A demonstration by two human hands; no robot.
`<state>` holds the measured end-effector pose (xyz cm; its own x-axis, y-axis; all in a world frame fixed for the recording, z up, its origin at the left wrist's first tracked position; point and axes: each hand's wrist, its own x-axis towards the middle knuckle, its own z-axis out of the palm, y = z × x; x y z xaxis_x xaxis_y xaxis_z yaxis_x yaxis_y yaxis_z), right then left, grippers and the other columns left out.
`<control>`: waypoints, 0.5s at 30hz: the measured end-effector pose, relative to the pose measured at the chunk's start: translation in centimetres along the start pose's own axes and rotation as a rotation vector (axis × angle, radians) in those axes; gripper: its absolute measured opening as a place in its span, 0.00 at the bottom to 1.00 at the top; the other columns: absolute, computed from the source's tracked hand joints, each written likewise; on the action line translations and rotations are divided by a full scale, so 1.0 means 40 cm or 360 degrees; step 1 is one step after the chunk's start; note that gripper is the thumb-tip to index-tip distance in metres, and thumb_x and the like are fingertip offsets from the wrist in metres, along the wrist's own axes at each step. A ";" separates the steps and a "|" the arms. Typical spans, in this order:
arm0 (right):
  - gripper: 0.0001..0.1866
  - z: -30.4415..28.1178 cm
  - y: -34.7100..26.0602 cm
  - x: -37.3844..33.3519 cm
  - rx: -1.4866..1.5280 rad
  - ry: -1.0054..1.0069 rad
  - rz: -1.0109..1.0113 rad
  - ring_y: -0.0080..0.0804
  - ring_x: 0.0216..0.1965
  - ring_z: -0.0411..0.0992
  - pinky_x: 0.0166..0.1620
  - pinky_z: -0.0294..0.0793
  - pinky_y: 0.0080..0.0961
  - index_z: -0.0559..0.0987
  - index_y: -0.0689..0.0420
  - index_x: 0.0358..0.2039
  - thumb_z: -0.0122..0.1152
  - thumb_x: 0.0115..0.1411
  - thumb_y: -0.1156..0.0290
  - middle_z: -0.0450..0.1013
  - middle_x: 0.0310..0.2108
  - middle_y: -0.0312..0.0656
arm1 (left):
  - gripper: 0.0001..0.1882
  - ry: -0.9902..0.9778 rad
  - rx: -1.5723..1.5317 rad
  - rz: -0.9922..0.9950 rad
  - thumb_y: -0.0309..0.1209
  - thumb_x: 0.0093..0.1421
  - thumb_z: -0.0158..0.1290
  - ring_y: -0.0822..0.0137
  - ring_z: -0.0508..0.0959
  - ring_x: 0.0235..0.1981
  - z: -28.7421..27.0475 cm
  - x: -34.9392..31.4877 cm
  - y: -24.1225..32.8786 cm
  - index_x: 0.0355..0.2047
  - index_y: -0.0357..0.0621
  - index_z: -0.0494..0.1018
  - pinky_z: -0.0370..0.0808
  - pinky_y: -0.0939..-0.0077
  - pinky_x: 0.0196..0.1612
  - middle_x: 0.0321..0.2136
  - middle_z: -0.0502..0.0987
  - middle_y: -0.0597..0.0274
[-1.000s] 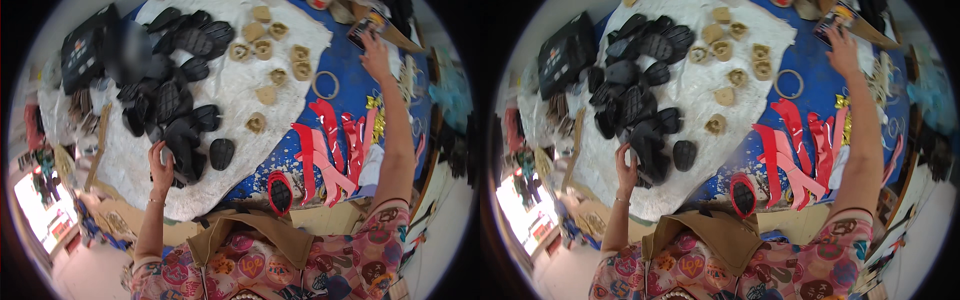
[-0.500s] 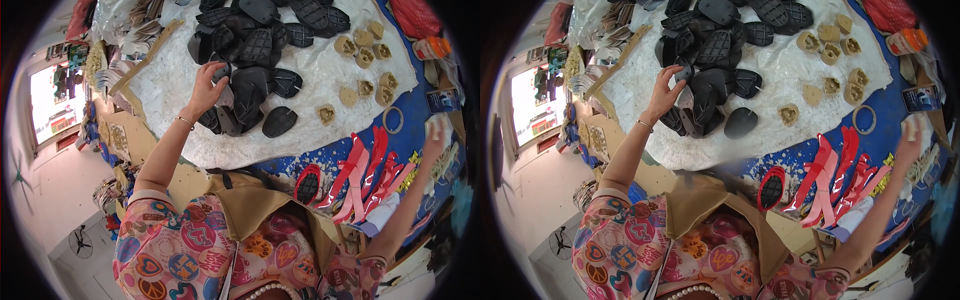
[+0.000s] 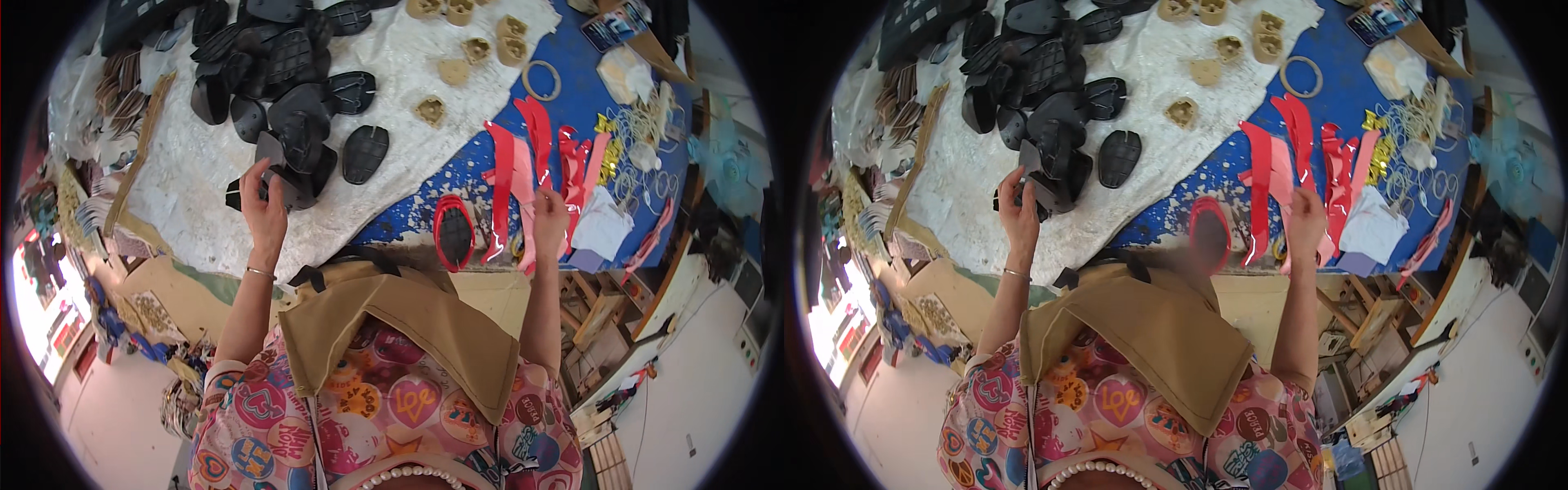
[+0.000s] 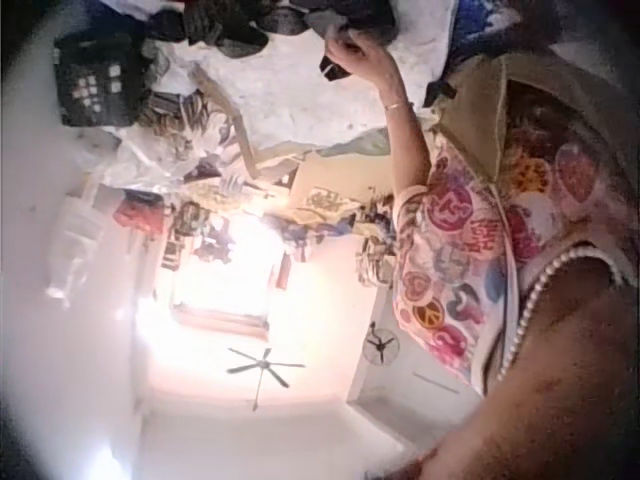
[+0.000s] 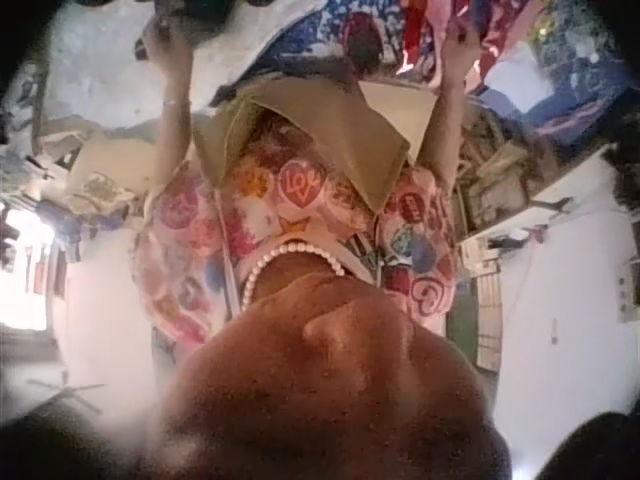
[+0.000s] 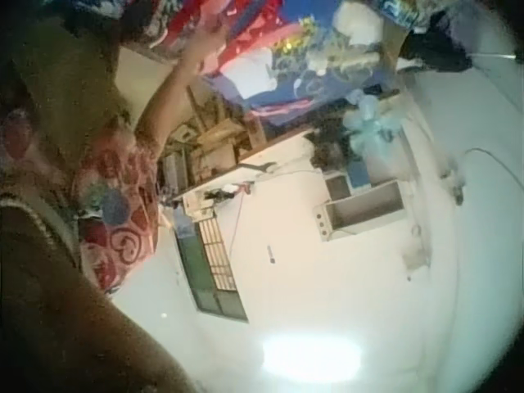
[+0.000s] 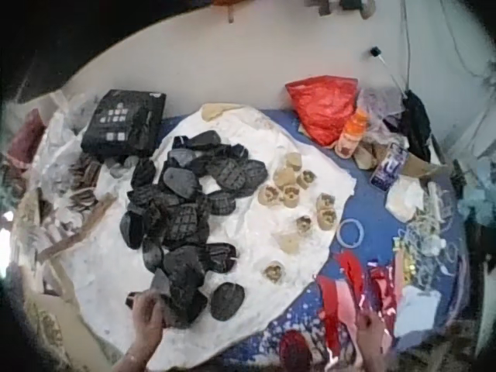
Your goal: Assembling and sorting various shoe sole components at a workshop table.
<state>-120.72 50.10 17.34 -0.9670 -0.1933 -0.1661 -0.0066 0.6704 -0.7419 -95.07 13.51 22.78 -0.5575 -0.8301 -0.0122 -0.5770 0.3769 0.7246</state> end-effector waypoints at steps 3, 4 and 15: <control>0.12 0.045 -0.039 -0.022 -0.0205 -0.0117 0.0020 0.30 0.27 0.71 0.31 0.69 0.24 0.75 0.62 0.35 0.61 0.52 0.69 0.73 0.25 0.45 | 0.12 0.0098 -0.0076 0.0042 0.22 0.55 0.48 0.64 0.69 0.43 0.003 -0.057 -0.004 0.41 0.39 0.70 0.65 0.75 0.46 0.42 0.70 0.57; 0.16 0.069 -0.039 -0.026 -0.0379 -0.0096 0.0030 0.35 0.29 0.72 0.34 0.70 0.28 0.74 0.61 0.36 0.63 0.49 0.67 0.73 0.28 0.46 | 0.11 0.0130 -0.0090 0.0048 0.21 0.55 0.49 0.65 0.70 0.41 0.000 -0.073 -0.003 0.39 0.39 0.71 0.66 0.76 0.44 0.39 0.71 0.57; 0.19 0.173 -0.001 -0.018 -0.0648 0.0205 -0.0204 0.41 0.29 0.70 0.32 0.69 0.34 0.71 0.58 0.26 0.72 0.38 0.64 0.70 0.28 0.44 | 0.08 -0.0872 -0.0291 0.0392 0.20 0.53 0.50 0.54 0.74 0.31 0.106 -0.195 0.100 0.34 0.40 0.74 0.70 0.69 0.36 0.29 0.74 0.53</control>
<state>-118.27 45.24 12.99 -0.9755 -0.2196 0.0118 -0.2032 0.8793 -0.4308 -95.57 23.23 22.83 -0.9139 -0.3788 -0.1462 -0.3084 0.4135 0.8567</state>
